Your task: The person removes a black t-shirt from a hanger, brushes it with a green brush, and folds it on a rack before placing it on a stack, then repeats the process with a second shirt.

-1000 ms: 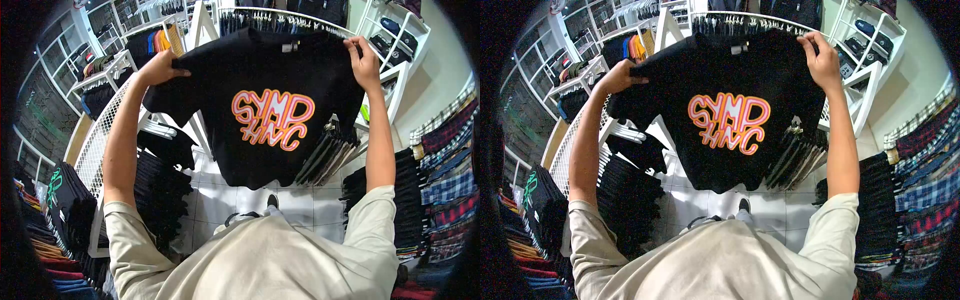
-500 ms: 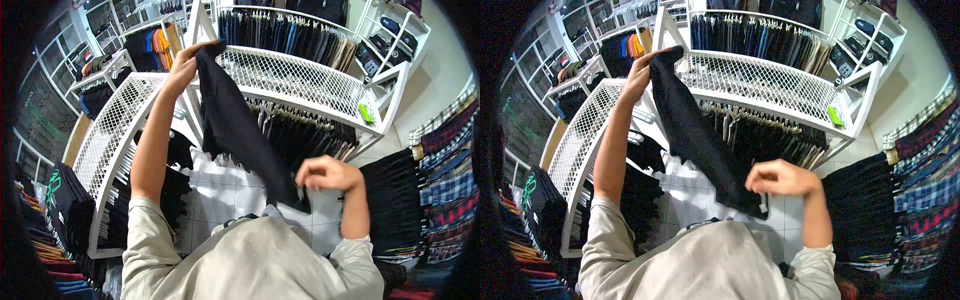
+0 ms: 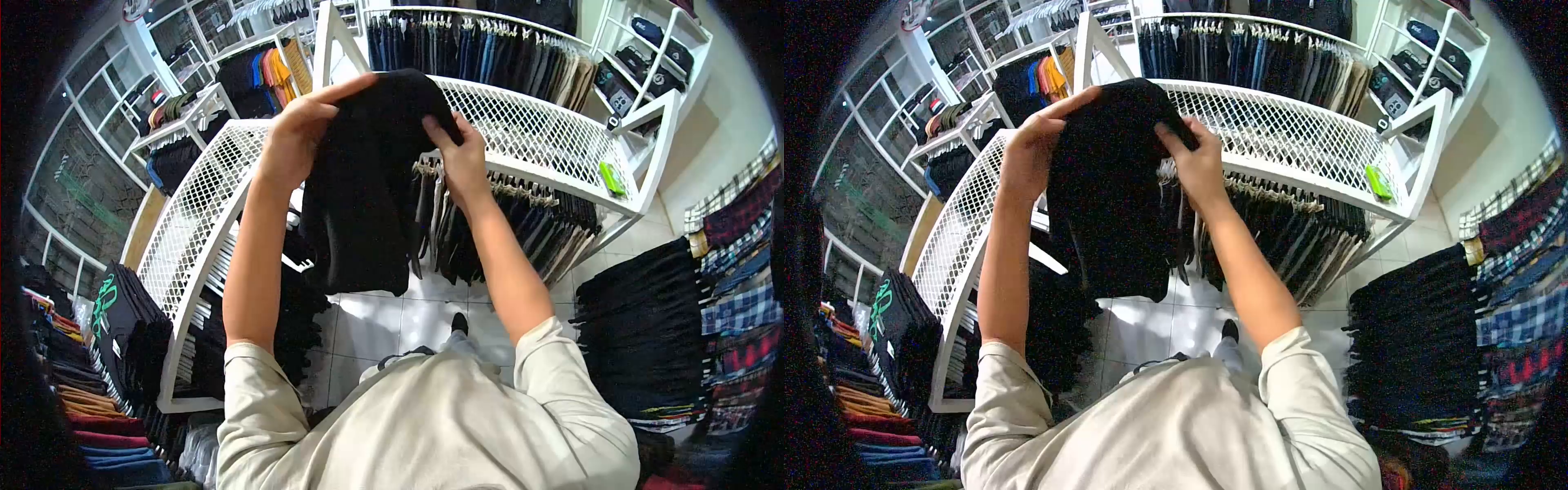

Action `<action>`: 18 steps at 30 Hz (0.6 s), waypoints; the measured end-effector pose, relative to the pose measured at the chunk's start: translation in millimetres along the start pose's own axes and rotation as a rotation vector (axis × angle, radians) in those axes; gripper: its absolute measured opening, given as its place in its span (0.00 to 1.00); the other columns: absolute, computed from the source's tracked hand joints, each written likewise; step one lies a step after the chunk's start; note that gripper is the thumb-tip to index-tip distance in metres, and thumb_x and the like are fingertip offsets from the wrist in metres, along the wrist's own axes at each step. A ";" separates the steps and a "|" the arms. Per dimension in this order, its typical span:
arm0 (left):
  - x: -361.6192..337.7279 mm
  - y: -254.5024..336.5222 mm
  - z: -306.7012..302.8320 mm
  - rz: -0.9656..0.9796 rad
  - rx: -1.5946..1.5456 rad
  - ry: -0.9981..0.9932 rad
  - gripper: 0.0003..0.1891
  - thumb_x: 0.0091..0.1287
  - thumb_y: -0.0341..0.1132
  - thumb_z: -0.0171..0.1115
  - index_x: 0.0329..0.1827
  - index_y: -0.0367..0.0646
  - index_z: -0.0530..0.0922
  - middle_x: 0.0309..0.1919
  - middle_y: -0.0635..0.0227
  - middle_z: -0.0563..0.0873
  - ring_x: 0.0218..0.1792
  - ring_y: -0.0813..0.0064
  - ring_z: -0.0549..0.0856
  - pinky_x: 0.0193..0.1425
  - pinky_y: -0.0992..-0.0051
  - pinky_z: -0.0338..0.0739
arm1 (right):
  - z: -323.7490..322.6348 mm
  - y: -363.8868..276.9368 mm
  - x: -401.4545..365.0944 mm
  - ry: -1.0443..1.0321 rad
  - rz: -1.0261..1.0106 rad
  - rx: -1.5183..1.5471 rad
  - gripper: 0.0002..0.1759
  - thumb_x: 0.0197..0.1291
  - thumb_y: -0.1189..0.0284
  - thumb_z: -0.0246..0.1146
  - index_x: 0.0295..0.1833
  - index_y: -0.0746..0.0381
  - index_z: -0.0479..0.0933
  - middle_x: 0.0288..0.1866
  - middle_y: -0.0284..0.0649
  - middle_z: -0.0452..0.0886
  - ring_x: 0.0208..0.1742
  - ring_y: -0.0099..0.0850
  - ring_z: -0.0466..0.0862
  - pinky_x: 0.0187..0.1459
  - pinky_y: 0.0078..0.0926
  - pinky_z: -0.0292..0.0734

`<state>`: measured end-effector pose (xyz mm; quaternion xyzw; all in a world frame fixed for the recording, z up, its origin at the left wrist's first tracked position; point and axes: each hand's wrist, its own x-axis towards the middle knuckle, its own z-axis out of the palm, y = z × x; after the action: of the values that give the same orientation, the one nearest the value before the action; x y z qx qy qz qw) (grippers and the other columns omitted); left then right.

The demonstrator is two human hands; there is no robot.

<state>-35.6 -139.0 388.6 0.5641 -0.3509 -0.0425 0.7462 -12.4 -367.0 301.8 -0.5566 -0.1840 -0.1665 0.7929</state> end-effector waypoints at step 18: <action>26.5 -49.9 38.9 -0.208 0.211 0.349 0.17 0.70 0.44 0.72 0.53 0.42 0.85 0.44 0.68 0.90 0.45 0.78 0.87 0.53 0.73 0.82 | -77.8 26.8 -44.4 -0.324 0.010 -0.338 0.20 0.62 0.66 0.76 0.55 0.61 0.81 0.49 0.39 0.87 0.52 0.29 0.86 0.55 0.29 0.82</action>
<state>-21.4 -200.7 362.3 0.6709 -0.1590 0.0159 0.7241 -30.5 -429.0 234.2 -0.7017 -0.2755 -0.0995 0.6494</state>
